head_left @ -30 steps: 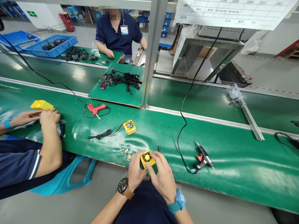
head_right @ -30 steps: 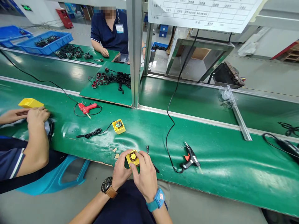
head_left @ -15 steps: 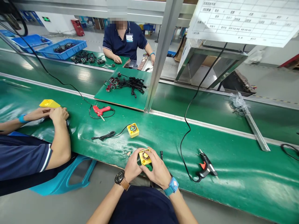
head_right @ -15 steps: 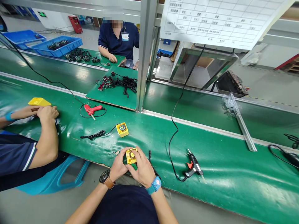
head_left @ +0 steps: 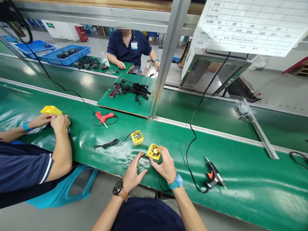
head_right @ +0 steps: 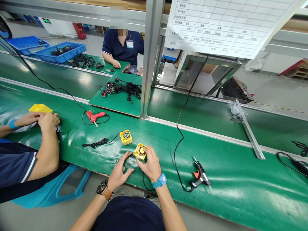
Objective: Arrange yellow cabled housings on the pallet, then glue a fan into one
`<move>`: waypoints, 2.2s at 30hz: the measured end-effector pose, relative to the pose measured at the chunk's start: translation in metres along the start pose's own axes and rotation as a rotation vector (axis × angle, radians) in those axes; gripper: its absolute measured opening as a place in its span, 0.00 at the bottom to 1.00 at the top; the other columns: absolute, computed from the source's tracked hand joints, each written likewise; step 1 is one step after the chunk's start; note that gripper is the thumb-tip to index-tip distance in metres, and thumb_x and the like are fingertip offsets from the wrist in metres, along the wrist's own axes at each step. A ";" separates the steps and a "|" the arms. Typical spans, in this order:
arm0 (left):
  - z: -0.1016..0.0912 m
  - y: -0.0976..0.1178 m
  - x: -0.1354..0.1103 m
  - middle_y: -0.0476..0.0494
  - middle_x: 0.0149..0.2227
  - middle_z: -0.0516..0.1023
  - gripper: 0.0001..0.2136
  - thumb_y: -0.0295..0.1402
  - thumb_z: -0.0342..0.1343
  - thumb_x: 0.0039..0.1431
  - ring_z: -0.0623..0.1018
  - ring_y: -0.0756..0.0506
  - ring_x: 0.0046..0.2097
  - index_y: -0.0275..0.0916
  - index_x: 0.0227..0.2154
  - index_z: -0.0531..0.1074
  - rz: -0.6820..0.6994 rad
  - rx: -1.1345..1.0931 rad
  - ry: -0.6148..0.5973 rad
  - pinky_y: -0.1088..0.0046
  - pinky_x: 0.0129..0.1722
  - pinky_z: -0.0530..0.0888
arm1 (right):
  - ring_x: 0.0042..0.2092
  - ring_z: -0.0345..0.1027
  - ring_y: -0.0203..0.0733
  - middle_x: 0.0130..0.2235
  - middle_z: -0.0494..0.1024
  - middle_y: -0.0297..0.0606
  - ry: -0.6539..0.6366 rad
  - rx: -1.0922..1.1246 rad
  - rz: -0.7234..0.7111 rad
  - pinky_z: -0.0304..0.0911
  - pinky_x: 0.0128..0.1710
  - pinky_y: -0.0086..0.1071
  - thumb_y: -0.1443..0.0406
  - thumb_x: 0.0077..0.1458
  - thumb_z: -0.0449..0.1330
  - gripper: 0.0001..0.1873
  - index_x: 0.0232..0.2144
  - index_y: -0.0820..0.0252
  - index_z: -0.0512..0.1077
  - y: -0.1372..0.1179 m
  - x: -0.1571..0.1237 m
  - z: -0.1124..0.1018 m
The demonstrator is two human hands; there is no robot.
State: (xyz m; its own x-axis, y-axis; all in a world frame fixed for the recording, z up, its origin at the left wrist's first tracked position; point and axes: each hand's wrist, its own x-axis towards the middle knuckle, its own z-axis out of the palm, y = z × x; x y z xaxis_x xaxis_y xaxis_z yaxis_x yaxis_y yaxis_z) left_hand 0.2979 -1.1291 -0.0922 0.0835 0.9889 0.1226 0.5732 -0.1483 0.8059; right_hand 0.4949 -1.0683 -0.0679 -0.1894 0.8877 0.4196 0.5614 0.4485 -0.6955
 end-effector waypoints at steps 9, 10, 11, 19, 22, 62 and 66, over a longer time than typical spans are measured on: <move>0.011 0.010 0.006 0.36 0.62 0.72 0.25 0.32 0.51 0.67 0.72 0.39 0.64 0.43 0.66 0.57 0.008 0.030 0.045 0.53 0.62 0.71 | 0.54 0.74 0.51 0.51 0.76 0.51 0.016 -0.064 0.072 0.73 0.52 0.42 0.63 0.56 0.63 0.17 0.48 0.59 0.69 0.007 -0.006 -0.006; 0.013 0.013 0.009 0.36 0.63 0.71 0.25 0.31 0.50 0.67 0.71 0.39 0.64 0.43 0.65 0.58 0.029 0.032 0.035 0.53 0.62 0.71 | 0.53 0.75 0.51 0.51 0.76 0.50 0.001 -0.060 0.077 0.74 0.51 0.41 0.64 0.56 0.63 0.16 0.47 0.58 0.69 0.007 -0.006 -0.007; 0.016 0.016 0.013 0.36 0.64 0.70 0.25 0.29 0.49 0.66 0.70 0.39 0.65 0.43 0.65 0.58 0.054 0.028 0.025 0.53 0.63 0.70 | 0.51 0.75 0.50 0.50 0.76 0.49 -0.017 -0.057 0.077 0.75 0.49 0.40 0.64 0.56 0.63 0.16 0.46 0.58 0.69 0.007 -0.006 -0.008; 0.037 0.034 0.041 0.33 0.68 0.63 0.36 0.29 0.53 0.59 0.64 0.37 0.69 0.40 0.70 0.49 0.223 -0.029 -0.147 0.50 0.66 0.67 | 0.60 0.72 0.50 0.59 0.74 0.52 -0.139 -0.106 0.091 0.74 0.54 0.41 0.65 0.59 0.60 0.23 0.57 0.59 0.66 -0.009 -0.030 -0.034; 0.040 0.038 0.033 0.34 0.63 0.71 0.33 0.35 0.58 0.58 0.73 0.35 0.62 0.41 0.66 0.57 0.204 -0.016 -0.168 0.50 0.61 0.72 | 0.57 0.74 0.53 0.58 0.75 0.55 -0.144 -0.195 0.126 0.76 0.51 0.41 0.62 0.61 0.60 0.18 0.53 0.60 0.69 -0.027 -0.049 -0.043; 0.007 0.099 -0.015 0.40 0.44 0.78 0.11 0.29 0.52 0.67 0.78 0.43 0.46 0.41 0.50 0.73 0.095 0.096 0.098 0.64 0.46 0.77 | 0.19 0.62 0.31 0.20 0.73 0.31 -0.173 0.885 1.101 0.58 0.19 0.24 0.39 0.52 0.64 0.30 0.30 0.59 0.69 -0.069 -0.052 -0.054; 0.013 0.110 -0.017 0.43 0.37 0.79 0.09 0.32 0.54 0.68 0.79 0.46 0.39 0.41 0.45 0.78 -0.038 0.098 0.119 0.69 0.40 0.77 | 0.19 0.61 0.31 0.19 0.71 0.31 -0.173 0.820 1.063 0.57 0.19 0.24 0.38 0.51 0.64 0.30 0.27 0.60 0.70 -0.069 -0.049 -0.055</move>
State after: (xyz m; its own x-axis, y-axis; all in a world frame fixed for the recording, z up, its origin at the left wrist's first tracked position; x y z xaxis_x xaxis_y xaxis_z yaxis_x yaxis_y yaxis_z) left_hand 0.3699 -1.1623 -0.0132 -0.0336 0.9857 0.1653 0.6515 -0.1038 0.7515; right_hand 0.5101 -1.1481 -0.0082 -0.1005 0.8153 -0.5702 -0.1282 -0.5790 -0.8052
